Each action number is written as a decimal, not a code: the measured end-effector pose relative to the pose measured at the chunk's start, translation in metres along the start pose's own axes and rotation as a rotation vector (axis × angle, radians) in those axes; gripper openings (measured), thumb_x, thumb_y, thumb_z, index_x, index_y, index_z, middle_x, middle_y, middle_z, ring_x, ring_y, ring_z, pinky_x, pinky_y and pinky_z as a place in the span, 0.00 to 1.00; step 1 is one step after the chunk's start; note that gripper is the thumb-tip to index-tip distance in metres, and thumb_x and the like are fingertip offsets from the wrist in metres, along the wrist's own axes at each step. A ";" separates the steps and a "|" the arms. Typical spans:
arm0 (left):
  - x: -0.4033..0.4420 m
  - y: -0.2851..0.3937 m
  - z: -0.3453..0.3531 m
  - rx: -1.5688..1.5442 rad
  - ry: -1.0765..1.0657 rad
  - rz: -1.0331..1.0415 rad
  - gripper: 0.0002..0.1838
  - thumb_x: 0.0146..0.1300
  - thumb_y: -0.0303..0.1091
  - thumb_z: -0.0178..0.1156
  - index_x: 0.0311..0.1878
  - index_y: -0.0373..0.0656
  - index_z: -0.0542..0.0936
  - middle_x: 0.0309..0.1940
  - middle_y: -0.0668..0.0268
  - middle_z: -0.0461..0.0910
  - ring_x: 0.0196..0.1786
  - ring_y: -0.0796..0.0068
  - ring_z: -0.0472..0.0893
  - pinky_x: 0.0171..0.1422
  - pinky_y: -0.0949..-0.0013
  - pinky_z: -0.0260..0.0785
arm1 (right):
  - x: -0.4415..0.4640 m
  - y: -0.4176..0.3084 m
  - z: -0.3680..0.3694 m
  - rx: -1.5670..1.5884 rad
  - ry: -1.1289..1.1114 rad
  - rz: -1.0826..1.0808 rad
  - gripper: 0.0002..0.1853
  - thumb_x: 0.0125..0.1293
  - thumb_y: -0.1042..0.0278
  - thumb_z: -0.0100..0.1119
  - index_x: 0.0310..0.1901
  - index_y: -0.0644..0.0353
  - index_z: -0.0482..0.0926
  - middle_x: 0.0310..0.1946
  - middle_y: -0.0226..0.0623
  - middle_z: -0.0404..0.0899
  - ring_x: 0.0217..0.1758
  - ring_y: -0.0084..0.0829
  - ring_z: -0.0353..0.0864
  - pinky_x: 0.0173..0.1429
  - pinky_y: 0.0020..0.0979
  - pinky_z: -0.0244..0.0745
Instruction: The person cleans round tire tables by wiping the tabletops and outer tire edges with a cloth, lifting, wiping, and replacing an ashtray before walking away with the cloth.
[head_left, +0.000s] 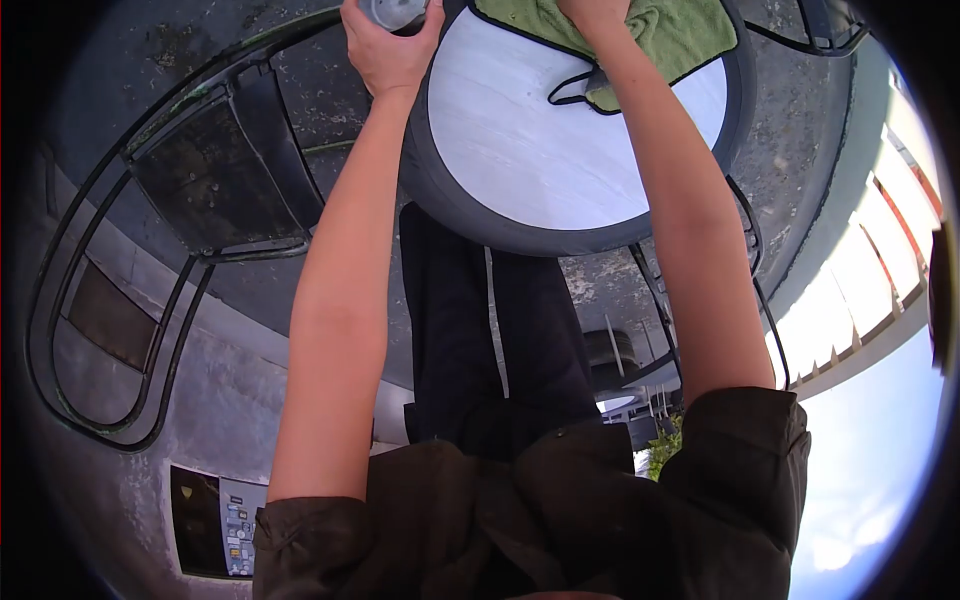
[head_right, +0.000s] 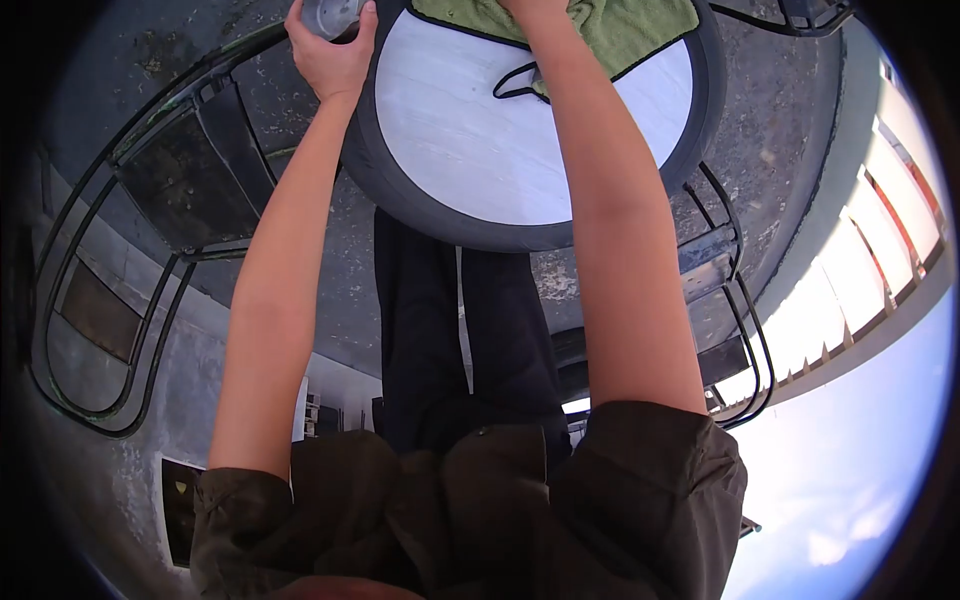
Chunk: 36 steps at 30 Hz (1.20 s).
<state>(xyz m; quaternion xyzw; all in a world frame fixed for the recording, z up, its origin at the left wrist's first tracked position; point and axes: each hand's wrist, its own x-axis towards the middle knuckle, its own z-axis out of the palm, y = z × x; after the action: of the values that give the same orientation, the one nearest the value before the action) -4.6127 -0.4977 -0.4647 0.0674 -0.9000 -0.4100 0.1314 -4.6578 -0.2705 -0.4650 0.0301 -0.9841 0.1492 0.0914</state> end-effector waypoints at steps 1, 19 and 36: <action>0.000 0.000 -0.001 0.014 0.004 0.012 0.41 0.49 0.38 0.77 0.66 0.37 0.70 0.55 0.47 0.78 0.60 0.49 0.79 0.65 0.57 0.70 | -0.021 -0.021 0.015 -0.067 0.049 0.210 0.32 0.70 0.64 0.48 0.73 0.69 0.60 0.73 0.59 0.60 0.79 0.54 0.55 0.80 0.51 0.49; 0.004 0.000 0.001 0.019 -0.014 -0.020 0.39 0.50 0.38 0.76 0.65 0.38 0.71 0.57 0.47 0.78 0.61 0.47 0.77 0.66 0.56 0.69 | -0.054 0.025 0.008 -0.219 0.159 0.267 0.30 0.71 0.64 0.46 0.70 0.73 0.64 0.70 0.64 0.63 0.77 0.55 0.58 0.80 0.52 0.49; 0.000 -0.004 0.003 0.073 0.008 0.008 0.40 0.52 0.43 0.75 0.65 0.37 0.71 0.56 0.45 0.78 0.60 0.44 0.77 0.65 0.54 0.70 | -0.204 -0.009 -0.034 0.218 -0.572 -0.453 0.18 0.67 0.60 0.55 0.56 0.53 0.80 0.77 0.25 0.61 0.79 0.27 0.59 0.81 0.40 0.54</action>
<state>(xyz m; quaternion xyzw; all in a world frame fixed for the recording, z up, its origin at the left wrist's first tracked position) -4.6133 -0.4981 -0.4703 0.0700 -0.9142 -0.3760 0.1339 -4.4511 -0.2629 -0.4689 0.2969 -0.9166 0.2148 -0.1601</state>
